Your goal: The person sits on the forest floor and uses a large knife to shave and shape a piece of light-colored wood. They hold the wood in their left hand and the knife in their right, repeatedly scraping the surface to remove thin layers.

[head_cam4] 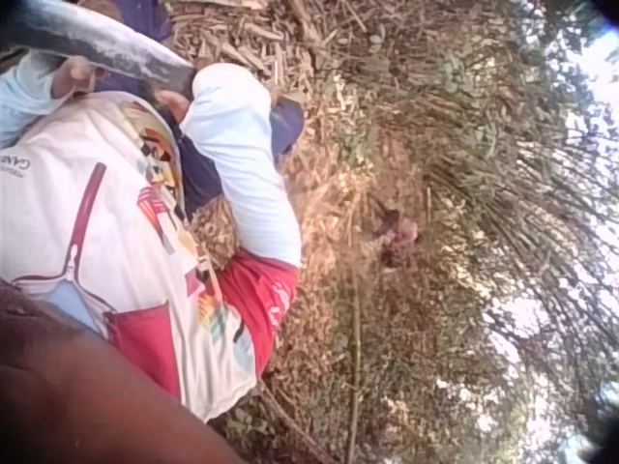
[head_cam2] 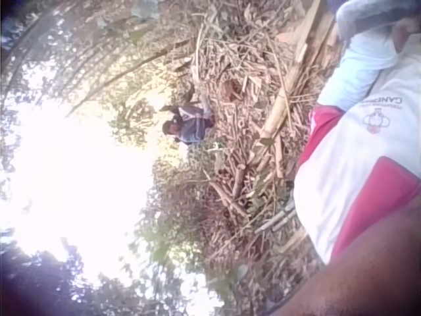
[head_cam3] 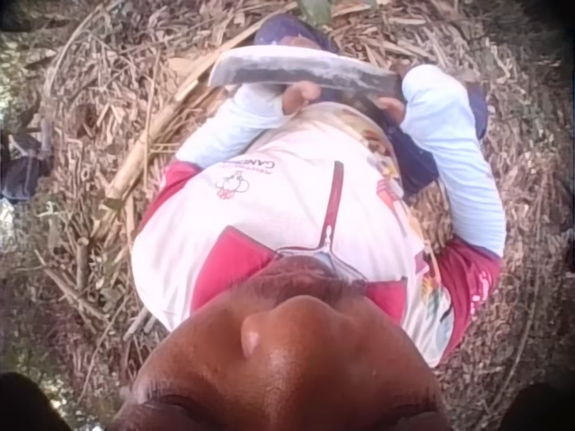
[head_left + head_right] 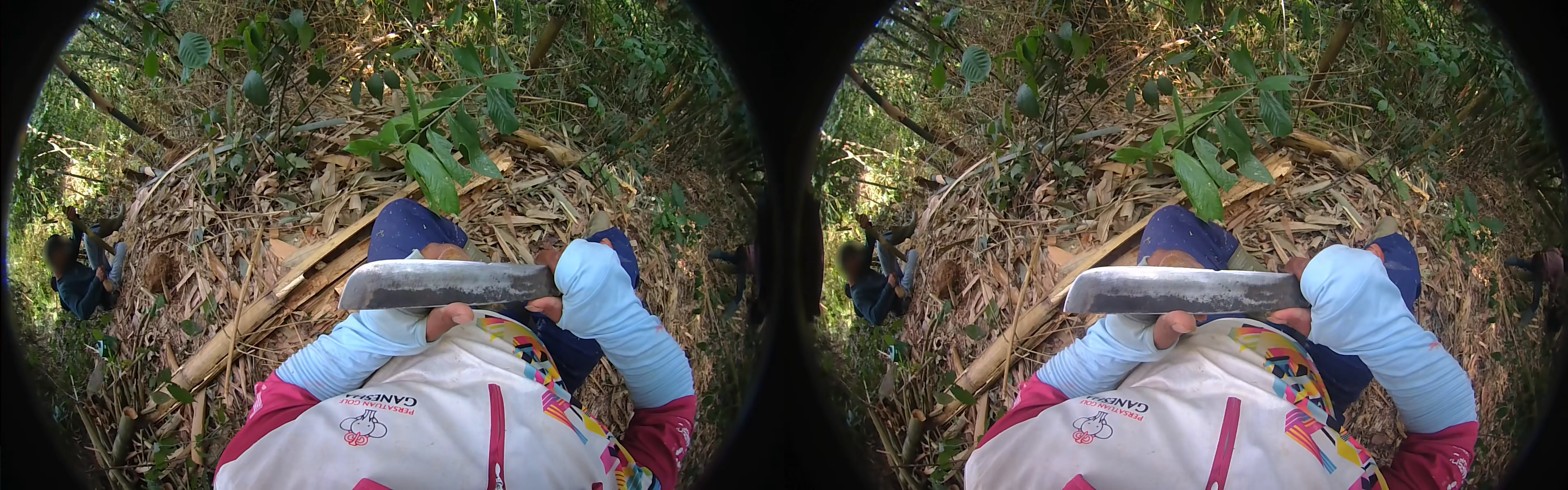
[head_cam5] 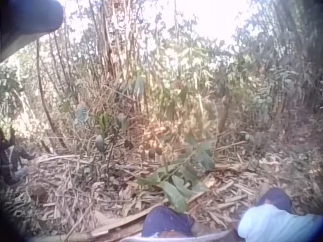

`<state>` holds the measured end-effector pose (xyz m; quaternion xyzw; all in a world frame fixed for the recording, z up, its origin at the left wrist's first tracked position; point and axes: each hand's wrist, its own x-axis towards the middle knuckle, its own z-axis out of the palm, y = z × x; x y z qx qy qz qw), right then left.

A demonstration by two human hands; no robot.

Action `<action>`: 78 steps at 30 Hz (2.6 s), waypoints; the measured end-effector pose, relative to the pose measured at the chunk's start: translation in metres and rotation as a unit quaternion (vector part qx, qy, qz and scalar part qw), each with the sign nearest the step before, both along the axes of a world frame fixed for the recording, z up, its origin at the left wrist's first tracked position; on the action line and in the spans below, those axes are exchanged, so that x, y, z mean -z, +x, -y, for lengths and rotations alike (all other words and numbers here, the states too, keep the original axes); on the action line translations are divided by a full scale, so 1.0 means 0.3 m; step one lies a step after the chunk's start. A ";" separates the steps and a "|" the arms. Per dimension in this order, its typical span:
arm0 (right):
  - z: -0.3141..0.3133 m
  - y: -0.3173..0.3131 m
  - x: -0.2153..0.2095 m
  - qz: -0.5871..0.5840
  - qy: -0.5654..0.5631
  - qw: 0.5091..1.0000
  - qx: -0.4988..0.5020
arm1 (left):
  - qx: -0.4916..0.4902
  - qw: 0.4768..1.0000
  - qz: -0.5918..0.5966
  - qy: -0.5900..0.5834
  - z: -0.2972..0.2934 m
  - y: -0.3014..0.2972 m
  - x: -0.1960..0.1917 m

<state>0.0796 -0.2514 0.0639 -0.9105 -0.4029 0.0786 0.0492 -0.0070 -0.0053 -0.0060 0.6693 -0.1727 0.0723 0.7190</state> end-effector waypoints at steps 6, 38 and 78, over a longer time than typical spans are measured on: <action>-0.009 0.017 -0.006 -0.011 -0.021 1.000 -0.010 | 0.034 0.999 0.020 -0.037 0.008 0.005 0.006; -0.005 -0.039 -0.020 0.016 0.044 0.999 -0.001 | -0.027 0.991 0.106 0.073 -0.017 0.000 0.013; -0.064 -0.032 0.015 0.052 0.057 0.997 0.001 | -0.072 0.994 0.010 0.078 0.028 -0.034 0.015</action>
